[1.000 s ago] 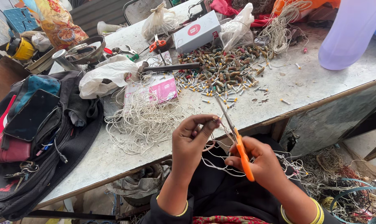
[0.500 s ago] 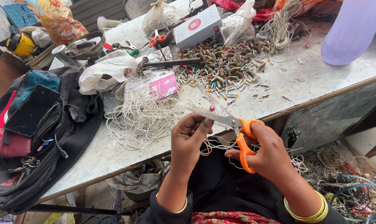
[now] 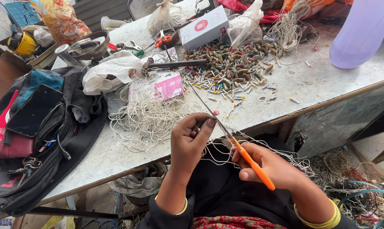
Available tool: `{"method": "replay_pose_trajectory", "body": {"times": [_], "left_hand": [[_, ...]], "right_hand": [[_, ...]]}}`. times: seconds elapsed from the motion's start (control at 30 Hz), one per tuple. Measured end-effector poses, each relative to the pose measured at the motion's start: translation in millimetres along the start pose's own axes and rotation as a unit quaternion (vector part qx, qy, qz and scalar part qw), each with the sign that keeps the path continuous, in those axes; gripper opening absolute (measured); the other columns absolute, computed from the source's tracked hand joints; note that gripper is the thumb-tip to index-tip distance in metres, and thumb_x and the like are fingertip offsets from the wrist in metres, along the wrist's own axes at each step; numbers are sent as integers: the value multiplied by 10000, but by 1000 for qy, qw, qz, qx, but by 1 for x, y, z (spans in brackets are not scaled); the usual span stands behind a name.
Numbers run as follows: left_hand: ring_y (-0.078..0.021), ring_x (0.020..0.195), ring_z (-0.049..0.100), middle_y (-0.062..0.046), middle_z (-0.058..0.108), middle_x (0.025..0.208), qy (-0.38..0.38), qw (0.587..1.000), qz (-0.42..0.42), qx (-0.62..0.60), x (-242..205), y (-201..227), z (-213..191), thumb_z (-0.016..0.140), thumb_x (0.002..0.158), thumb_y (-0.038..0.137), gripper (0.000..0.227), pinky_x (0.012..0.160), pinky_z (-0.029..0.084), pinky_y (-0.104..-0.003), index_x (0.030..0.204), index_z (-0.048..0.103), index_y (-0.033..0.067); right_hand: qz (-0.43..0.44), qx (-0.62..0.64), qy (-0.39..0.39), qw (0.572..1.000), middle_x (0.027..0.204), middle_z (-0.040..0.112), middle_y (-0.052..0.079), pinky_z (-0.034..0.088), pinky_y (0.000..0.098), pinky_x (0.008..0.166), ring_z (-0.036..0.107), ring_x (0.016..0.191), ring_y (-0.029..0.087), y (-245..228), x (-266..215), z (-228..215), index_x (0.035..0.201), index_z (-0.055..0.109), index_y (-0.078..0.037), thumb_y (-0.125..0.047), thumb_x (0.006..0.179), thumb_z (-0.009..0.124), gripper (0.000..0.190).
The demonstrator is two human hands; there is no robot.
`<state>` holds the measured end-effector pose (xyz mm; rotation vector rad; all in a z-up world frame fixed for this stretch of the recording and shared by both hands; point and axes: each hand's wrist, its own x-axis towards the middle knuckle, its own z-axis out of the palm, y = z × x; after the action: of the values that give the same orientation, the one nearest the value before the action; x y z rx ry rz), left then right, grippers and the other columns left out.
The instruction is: The person sits at a cluttered table and uses orange-handled scissors to cut small plastic beads off white wire strands. They repeatedly pick up tangled wires, cut the beads, and drop the cut pieces onto the table.
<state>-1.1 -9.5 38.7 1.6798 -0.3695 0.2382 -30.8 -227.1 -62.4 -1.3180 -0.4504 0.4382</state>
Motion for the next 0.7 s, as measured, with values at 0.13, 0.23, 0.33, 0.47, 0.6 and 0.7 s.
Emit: {"method": "replay_pose_trajectory", "body": {"times": [0.13,0.23,0.33,0.47,0.6,0.7], "left_hand": [[-39,601,555,6,702,746,-24,981,106,162,4,15,-2,740,938,148,123,505,397,-222,1010,777,56],[-115,664,684,-46,760,838,-45,961,175,210,7,22,-4,734,936,152,116,573,493,-265,1006,768,66],[-160,620,676,-69,754,797,-35,954,161,253,11,25,-3,748,905,180,132,556,491,-291,973,780,71],[-141,532,612,-52,745,718,-17,956,124,265,13,27,0,762,882,217,142,509,445,-294,910,785,79],[-121,468,534,-27,764,725,-13,965,71,252,15,24,2,750,857,214,148,455,390,-297,912,791,82],[-96,488,530,-29,757,715,-24,964,88,249,17,19,2,749,869,206,146,464,392,-284,924,791,78]], "right_hand": [[31,-136,90,986,1050,688,12,523,295,878,631,982,115,-22,-4,4,1236,619,-57,-412,674,901,722],[72,-225,163,958,985,726,23,535,318,826,658,915,131,-42,-6,11,1246,623,-89,-410,619,939,772],[138,-338,235,901,812,687,86,525,353,727,617,751,183,-58,-3,23,1165,666,-94,-421,584,989,741],[77,-354,265,894,783,692,74,527,345,694,647,703,191,-71,1,36,1035,655,-55,-407,539,978,689],[96,-393,280,871,735,650,116,512,373,674,609,673,237,-74,3,37,944,634,-18,-452,602,988,657],[64,-365,283,885,744,679,81,534,353,665,646,675,196,-69,4,33,1028,654,-49,-436,547,1004,710]]}}
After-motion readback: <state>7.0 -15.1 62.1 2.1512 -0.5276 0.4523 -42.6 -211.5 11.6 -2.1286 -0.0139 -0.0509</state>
